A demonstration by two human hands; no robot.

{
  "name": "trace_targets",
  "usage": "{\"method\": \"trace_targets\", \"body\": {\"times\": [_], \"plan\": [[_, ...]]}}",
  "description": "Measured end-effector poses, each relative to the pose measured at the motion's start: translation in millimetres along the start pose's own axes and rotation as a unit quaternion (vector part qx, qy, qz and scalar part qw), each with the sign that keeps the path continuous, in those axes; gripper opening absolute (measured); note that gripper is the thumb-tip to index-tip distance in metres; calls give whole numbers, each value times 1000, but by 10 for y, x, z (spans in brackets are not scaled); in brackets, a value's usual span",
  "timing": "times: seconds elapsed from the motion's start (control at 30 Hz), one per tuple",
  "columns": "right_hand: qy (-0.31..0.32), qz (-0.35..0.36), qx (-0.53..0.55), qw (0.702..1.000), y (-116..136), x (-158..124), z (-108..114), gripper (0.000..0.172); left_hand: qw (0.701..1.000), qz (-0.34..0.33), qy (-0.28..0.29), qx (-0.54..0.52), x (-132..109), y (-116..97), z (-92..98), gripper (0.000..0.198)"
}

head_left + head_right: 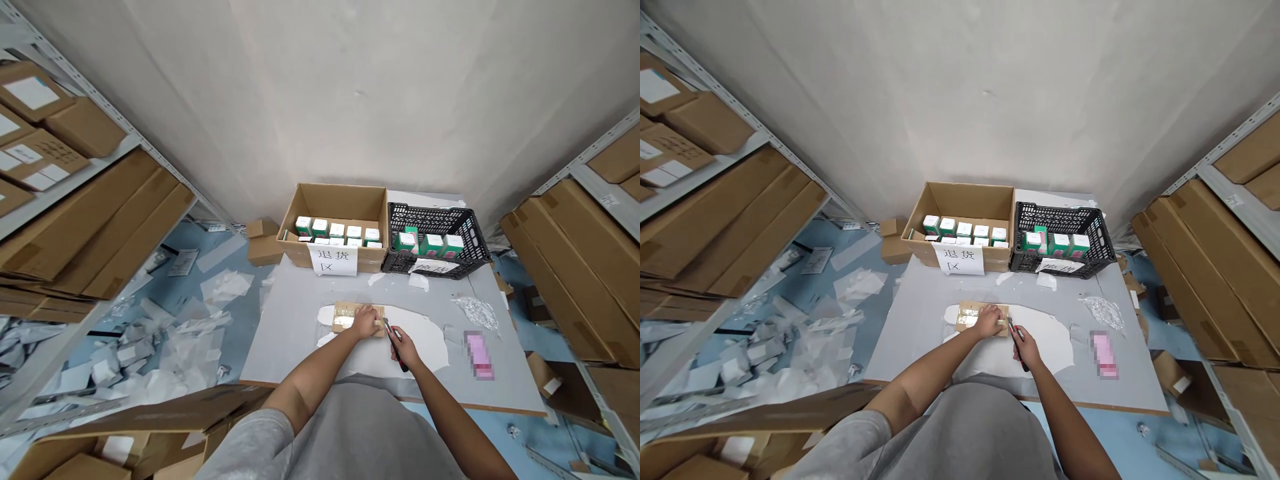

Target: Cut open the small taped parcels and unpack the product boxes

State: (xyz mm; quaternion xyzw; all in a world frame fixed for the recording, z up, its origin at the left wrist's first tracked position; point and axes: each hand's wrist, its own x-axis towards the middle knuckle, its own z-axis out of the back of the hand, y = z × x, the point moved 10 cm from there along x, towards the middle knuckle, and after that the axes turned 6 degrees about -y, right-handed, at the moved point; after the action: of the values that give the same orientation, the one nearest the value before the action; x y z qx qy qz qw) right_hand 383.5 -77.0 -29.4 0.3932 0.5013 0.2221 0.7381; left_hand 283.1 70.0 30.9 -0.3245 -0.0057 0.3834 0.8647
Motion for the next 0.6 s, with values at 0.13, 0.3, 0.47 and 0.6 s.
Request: {"method": "trace_targets", "body": {"times": [0.13, 0.3, 0.47, 0.6], "plan": [[-3, -10, 6, 1000, -28, -5, -8, 83, 1000, 5, 10, 1, 7, 12, -14, 22], [-19, -23, 7, 1000, -8, -53, -18, 83, 1000, -3, 10, -7, -13, -1, -20, 20], [-34, -28, -7, 999, 89, -53, -40, 73, 1000, 1, 13, -14, -9, 11, -21, 20], [-30, -50, 0, 998, 47, -77, -35, 73, 1000, -15, 18, -14, -6, -15, -22, 19]]}}
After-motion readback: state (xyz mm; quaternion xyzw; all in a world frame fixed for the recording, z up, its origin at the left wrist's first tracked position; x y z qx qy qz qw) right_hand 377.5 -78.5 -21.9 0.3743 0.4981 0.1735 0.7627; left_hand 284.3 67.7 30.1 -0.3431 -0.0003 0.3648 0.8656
